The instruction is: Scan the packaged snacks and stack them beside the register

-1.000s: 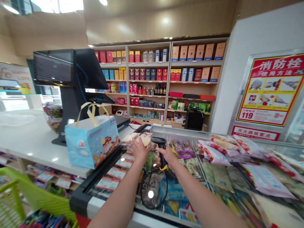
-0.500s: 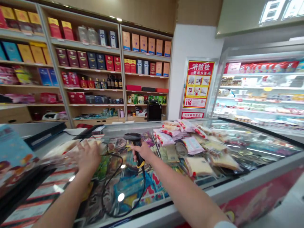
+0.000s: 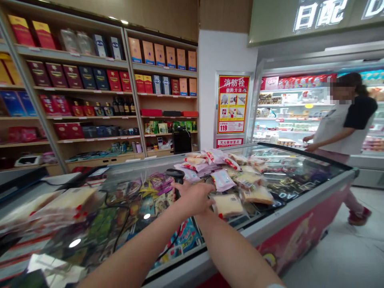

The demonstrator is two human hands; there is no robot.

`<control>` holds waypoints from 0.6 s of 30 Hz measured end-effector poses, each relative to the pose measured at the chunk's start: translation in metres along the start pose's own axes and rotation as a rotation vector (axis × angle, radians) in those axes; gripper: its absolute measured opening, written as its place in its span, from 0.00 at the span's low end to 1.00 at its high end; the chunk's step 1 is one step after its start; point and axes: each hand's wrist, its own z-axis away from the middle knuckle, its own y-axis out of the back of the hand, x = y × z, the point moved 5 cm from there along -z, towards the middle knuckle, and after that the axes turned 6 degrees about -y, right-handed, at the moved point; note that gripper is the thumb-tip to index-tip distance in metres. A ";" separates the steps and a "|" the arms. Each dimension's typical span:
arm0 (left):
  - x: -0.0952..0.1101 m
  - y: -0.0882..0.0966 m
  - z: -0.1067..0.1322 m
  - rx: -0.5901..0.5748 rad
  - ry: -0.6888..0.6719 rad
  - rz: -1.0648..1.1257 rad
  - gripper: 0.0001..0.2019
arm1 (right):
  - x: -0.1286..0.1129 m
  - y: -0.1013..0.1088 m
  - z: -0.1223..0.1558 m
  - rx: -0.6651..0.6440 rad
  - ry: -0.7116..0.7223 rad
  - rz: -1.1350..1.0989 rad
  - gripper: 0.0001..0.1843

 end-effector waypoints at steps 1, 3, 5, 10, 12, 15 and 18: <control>0.009 -0.011 -0.014 -0.092 0.030 -0.009 0.18 | 0.000 0.002 0.000 0.008 -0.002 -0.005 0.16; 0.020 -0.033 -0.037 -0.307 0.027 -0.010 0.25 | 0.001 0.004 -0.001 0.019 -0.004 -0.014 0.16; 0.022 -0.051 -0.055 -0.458 0.026 -0.024 0.33 | 0.001 0.006 -0.003 0.044 -0.010 -0.021 0.15; 0.011 -0.085 -0.075 -0.619 0.099 -0.071 0.36 | 0.002 0.008 -0.008 0.094 -0.049 -0.038 0.13; 0.004 -0.094 -0.073 -0.618 0.136 -0.031 0.31 | 0.004 0.007 -0.009 0.105 -0.053 -0.050 0.11; -0.011 -0.092 -0.062 -0.420 0.194 0.176 0.24 | 0.006 0.008 -0.009 0.137 -0.068 -0.048 0.09; -0.026 -0.076 -0.046 -0.133 0.243 0.375 0.21 | 0.010 0.010 -0.010 0.142 -0.095 -0.020 0.08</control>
